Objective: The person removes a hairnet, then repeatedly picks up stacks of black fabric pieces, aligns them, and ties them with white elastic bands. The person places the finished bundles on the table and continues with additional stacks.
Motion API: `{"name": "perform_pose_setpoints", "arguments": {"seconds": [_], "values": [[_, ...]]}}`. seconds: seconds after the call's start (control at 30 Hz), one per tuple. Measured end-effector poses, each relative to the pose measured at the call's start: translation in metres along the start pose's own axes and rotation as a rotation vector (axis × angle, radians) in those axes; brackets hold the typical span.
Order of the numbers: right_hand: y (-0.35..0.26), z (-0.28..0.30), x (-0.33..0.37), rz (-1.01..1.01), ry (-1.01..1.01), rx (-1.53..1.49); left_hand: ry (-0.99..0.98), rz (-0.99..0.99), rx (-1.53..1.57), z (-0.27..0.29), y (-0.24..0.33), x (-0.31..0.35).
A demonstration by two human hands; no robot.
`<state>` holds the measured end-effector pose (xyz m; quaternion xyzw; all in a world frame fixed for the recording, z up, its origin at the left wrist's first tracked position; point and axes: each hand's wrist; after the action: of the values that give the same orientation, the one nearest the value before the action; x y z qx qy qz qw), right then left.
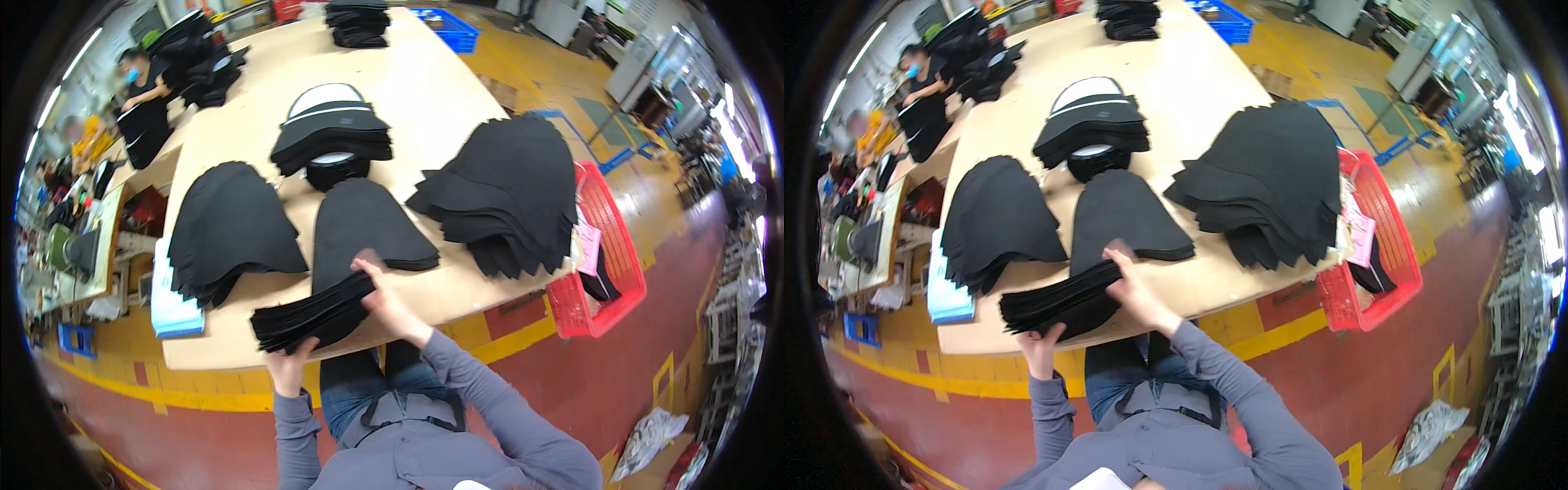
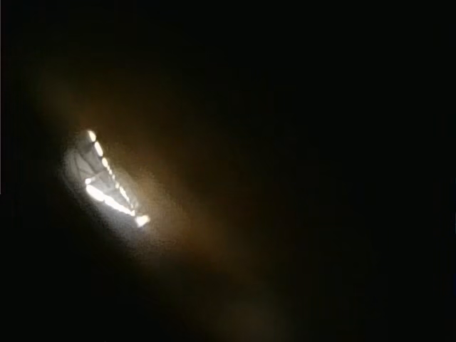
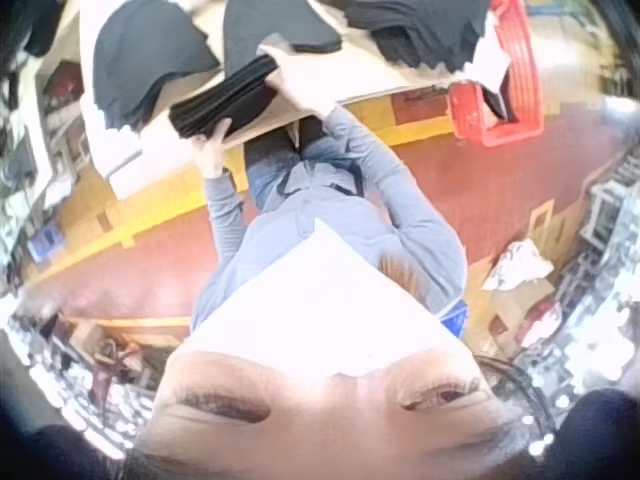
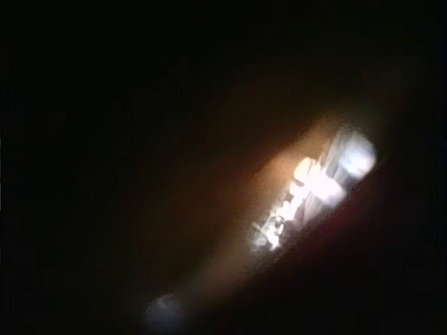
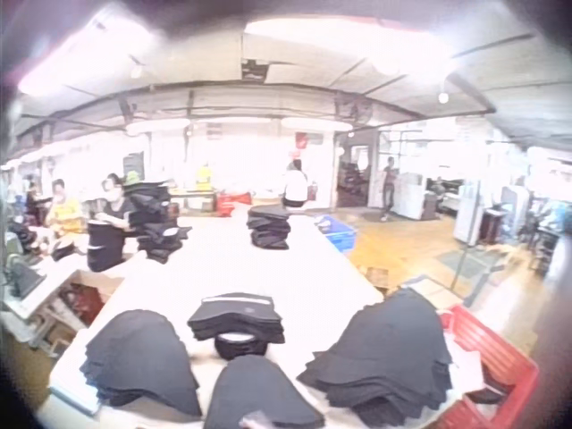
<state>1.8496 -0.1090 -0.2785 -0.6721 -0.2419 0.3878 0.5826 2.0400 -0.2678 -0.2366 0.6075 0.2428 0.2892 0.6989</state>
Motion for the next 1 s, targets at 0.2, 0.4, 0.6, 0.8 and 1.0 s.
{"name": "perform_pose_setpoints", "arguments": {"seconds": [0.2, 0.4, 0.6, 0.8, 1.0], "values": [[-0.09, 0.071, -0.021, 0.31, 0.513, 0.504, 0.435, -0.023, 0.516, 0.013, 0.023, -0.004], [-0.092, 0.317, 0.028, -0.078, 1.415, 0.77, 0.217, 0.515, 1.147, 0.079, 0.001, 0.002], [-0.095, 0.254, -0.007, 0.103, 1.088, 1.302, 0.586, 0.76, 1.102, 0.094, -0.096, 0.013], [-0.123, 0.217, -0.027, -0.244, 1.025, 0.809, 0.417, 0.648, 1.077, 0.083, -0.09, 0.015], [-0.125, 0.178, -0.03, 0.215, 0.847, 0.51, 0.309, 0.605, 1.169, 0.046, -0.072, 0.04]]}}
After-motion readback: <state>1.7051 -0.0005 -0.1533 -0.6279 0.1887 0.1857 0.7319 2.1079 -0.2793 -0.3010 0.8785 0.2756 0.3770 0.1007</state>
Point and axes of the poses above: each hand's wrist, its own x-axis away from the middle knuckle, its own z-axis out of the back of the hand, y = z × x, and after that the axes turned 11 degrees about -x, right-handed
